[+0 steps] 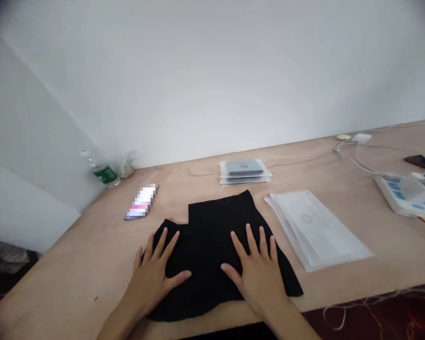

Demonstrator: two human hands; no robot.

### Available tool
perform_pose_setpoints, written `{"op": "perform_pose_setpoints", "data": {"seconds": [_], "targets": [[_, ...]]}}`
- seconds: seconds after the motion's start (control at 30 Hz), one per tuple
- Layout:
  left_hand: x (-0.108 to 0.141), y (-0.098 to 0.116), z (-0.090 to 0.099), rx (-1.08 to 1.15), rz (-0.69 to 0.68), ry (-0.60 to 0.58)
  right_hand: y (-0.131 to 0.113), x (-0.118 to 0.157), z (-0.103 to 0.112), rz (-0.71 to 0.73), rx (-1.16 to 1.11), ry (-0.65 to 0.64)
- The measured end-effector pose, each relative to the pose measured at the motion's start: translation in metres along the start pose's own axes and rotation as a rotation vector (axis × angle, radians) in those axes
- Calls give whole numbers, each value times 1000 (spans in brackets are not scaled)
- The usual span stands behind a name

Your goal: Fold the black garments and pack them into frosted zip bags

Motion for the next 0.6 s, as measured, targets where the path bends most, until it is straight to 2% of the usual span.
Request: {"op": "perform_pose_setpoints", "data": {"seconds": [0.23,0.4,0.5,0.57,0.6], "targets": [[-9,-3,-7,39,-4,-105,3,3,-8,5,2,-2],[-9,1,5,58,20,-162,4,2,-5,-44,-123,-75],[-18,21,29,60,-7,-101,2,-15,5,-82,-406,-157],[-30,43,41,72,-72,-45,6,-40,12,-197,-800,-176],[-36,55,42,84,-110,-35,10,-54,12,-298,-1050,-178]]}}
Point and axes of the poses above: each hand's wrist, its own x-axis away from the middle knuckle, its own z-axis out of the back of the hand, y = z × x, the point moved 8 cm from there along -x, towards the middle knuckle, and after that the axes turned 1 degree about -x, right-handed, at the moved point
